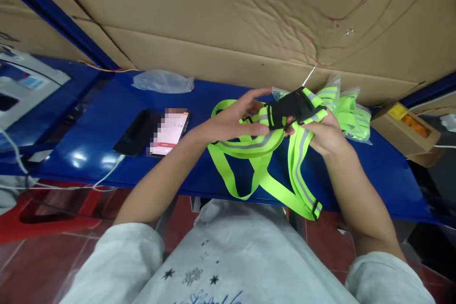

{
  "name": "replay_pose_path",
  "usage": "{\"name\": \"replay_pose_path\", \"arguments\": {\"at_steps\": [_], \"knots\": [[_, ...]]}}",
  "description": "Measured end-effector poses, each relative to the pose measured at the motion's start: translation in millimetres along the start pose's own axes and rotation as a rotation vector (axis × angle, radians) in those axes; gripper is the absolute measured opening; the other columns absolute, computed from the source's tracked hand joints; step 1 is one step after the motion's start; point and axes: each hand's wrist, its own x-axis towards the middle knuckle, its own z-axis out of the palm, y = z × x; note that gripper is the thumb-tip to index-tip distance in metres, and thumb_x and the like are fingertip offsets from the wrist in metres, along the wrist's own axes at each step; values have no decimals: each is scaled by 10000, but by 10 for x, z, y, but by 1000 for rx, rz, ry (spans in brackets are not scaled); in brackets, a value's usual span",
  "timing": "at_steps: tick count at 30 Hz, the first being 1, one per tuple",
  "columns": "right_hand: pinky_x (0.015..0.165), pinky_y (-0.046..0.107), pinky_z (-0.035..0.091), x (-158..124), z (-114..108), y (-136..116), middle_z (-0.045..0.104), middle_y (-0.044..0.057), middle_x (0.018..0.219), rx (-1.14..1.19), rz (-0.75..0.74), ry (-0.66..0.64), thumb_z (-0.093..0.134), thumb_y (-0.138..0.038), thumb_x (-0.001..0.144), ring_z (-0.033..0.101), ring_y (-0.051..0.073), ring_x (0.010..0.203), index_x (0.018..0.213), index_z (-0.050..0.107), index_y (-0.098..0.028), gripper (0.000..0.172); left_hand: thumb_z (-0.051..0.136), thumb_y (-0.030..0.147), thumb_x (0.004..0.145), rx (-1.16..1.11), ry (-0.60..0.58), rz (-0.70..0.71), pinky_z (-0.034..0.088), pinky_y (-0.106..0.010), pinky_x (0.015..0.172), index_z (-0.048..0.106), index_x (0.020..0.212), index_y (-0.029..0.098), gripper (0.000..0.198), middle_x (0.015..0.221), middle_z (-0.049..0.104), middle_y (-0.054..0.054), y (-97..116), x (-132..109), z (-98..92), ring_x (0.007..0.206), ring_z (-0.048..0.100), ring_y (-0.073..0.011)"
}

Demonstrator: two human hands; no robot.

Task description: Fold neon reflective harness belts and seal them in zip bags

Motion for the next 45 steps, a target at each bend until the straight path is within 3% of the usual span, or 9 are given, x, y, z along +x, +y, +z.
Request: {"name": "replay_pose_path", "arguments": {"at_steps": [6,11,14,18,26,30,36,40,45], "knots": [[585,317,555,11,75,120,588,-11,723,68,55,97,892,-492,749,554,139,616,865,666,-228,366,919,634,782,125,108,54,474,-476,1219,544,1524,201,937,1520,661,-163,-216,19,442,1414,623,-373],[907,400,629,-17,64,196,657,-2,795,-234,-44,92,835,-588,830,672,207,837,829,653,-253,381,920,575,791,-10,210,-32,498,-459,1175,657,1356,173,741,1390,734,-147,-225,75,678,1327,679,-331],[1039,439,601,-58,17,127,738,16,931,-459,-57,-98,771,-632,911,711,246,1005,902,715,-252,385,962,516,739,-238,320,-210,541,-437,1115,739,1176,173,599,1214,798,-99,-181,71,650,1199,736,-295],[831,374,622,-117,-82,38,720,32,832,-458,28,-285,671,-736,969,694,206,816,855,725,-233,519,1021,468,639,-419,323,-297,585,-417,1035,771,1128,188,616,1076,822,-51,-5,37,478,1067,772,-268],[543,289,505,-209,49,-43,547,-38,681,62,136,-116,846,-713,838,533,134,583,933,661,-259,499,1026,528,670,-511,-81,-151,622,-413,992,755,1250,202,718,1098,822,-77,276,-38,344,1068,797,-300],[568,275,493,-195,223,-35,435,-49,691,135,135,-72,861,-714,825,428,105,591,850,587,-246,543,938,587,790,-461,9,-99,605,-447,1065,743,1184,191,591,1135,816,-94,126,-11,578,1096,794,-287],[717,326,578,-194,236,192,549,0,741,-58,9,2,686,-777,943,550,155,691,831,643,-248,542,754,608,965,-242,155,2,537,-462,1164,777,1153,187,462,1151,818,-109,-218,10,729,1146,768,-261],[823,359,628,-198,181,332,699,35,872,-201,11,79,625,-795,968,718,229,918,972,745,-268,541,847,611,878,-316,217,-64,537,-473,1169,779,1223,226,521,1270,795,-90,-251,-44,701,1278,719,-294],[908,376,655,-214,168,438,757,41,930,-218,89,-3,620,-837,942,761,256,1027,1064,777,-254,616,965,556,737,-275,256,-89,555,-467,1131,791,938,204,441,1111,809,-68,-214,-87,684,1206,721,-295]]}}
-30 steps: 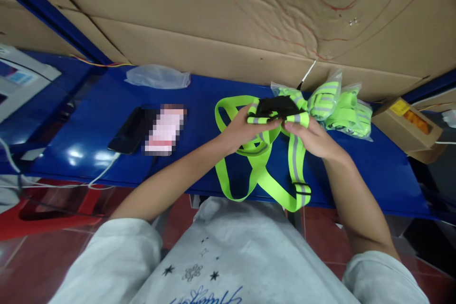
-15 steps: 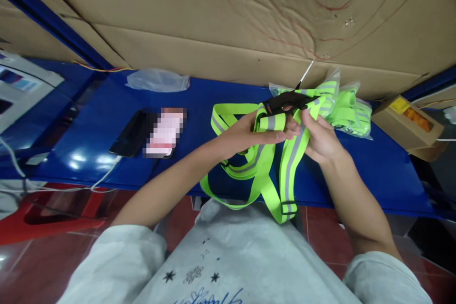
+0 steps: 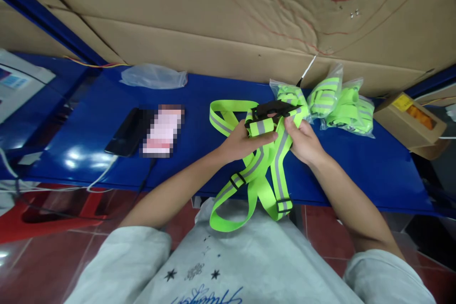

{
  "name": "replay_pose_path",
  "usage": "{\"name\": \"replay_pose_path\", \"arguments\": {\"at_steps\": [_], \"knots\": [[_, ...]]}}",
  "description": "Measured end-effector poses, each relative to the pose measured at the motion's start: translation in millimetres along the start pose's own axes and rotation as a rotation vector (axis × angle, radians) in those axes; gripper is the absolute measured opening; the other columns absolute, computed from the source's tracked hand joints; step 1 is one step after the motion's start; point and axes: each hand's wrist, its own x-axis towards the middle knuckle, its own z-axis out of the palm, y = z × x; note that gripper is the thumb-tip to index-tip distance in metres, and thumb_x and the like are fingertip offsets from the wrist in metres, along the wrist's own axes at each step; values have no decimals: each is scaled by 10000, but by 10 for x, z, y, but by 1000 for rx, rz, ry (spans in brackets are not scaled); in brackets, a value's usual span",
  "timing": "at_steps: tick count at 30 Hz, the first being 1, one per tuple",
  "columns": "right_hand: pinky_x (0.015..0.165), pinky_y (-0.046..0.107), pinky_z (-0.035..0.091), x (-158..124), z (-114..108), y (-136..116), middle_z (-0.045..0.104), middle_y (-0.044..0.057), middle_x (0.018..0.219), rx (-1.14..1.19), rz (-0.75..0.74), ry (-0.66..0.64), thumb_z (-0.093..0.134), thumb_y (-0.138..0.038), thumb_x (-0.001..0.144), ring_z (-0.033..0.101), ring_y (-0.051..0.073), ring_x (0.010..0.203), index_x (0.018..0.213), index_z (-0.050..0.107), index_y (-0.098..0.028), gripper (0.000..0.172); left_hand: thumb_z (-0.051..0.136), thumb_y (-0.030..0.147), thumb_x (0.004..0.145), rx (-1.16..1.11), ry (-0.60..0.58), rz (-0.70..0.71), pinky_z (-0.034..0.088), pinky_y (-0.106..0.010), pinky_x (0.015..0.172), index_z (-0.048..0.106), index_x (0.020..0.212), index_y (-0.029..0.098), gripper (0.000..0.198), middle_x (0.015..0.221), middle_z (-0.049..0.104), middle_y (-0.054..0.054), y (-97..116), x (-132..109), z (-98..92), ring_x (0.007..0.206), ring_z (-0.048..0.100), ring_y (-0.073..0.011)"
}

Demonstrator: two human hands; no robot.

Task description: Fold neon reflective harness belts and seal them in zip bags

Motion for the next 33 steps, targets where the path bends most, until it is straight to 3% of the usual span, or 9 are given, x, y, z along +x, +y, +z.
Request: {"name": "replay_pose_path", "arguments": {"at_steps": [5,9,11,15,20,24,26,29,33], "knots": [[802,379,678,-9,2,41,766,53,937,53,58,-71,562,-827,980,784,264,983,1133,758,-278,603,984,473,716,-271,-4,-128,583,-362,757,749,1140,183,565,853,758,-30,56,12,-20,795,704,-199],[826,390,676,8,-8,114,786,66,1022,52,32,-99,547,-788,1012,792,270,1020,1187,747,-259,592,918,548,795,-196,-83,-95,479,-294,614,713,1012,176,478,769,699,-1,71,7,-23,598,558,-109],[888,399,669,18,-11,165,796,69,1101,56,14,-64,560,-767,1018,789,271,1071,1201,752,-262,571,865,612,841,-49,-57,-40,541,-326,700,718,1020,190,482,858,737,-24,52,-5,-19,663,609,-135],[1159,456,575,28,38,198,776,70,1301,-38,-46,-37,518,-783,1025,713,282,1311,1244,759,-284,596,810,713,853,197,18,47,521,-470,1173,754,1162,213,590,1252,789,-102,-48,-26,-13,1246,708,-295],[1333,532,393,50,51,31,672,102,1521,-358,-196,-68,525,-813,1002,568,304,1502,1450,678,-296,701,818,715,841,122,-52,-64,496,-533,1223,773,1222,189,652,1328,783,-127,-245,-10,-44,1332,684,-333],[1243,542,487,69,-101,-282,454,119,1740,-517,-403,31,832,-760,820,602,352,1459,1640,504,-313,990,849,658,841,39,-101,-69,482,-524,1241,736,1358,235,677,1446,736,-113,-284,3,-74,1423,639,-330],[1173,497,531,75,-140,-470,609,111,1616,-627,-404,-114,837,-700,855,671,342,1360,1552,623,-309,828,852,661,837,78,-196,-58,533,-502,1185,753,1305,222,649,1359,770,-113,-258,0,-82,1335,689,-317],[966,413,564,106,-100,-684,822,88,1159,-762,-357,-277,702,-663,988,757,287,1048,1219,819,-273,469,836,662,854,97,-292,-92,620,-442,1018,775,1165,187,570,1150,808,-97,-205,-10,-90,1120,753,-276],[623,336,385,191,-25,-814,539,-7,568,-749,-335,-202,618,-710,1023,466,133,541,682,687,-223,599,958,546,758,-63,-297,-182,636,-428,976,762,1229,203,615,1151,808,-84,-129,-20,-103,1094,766,-269]]}}
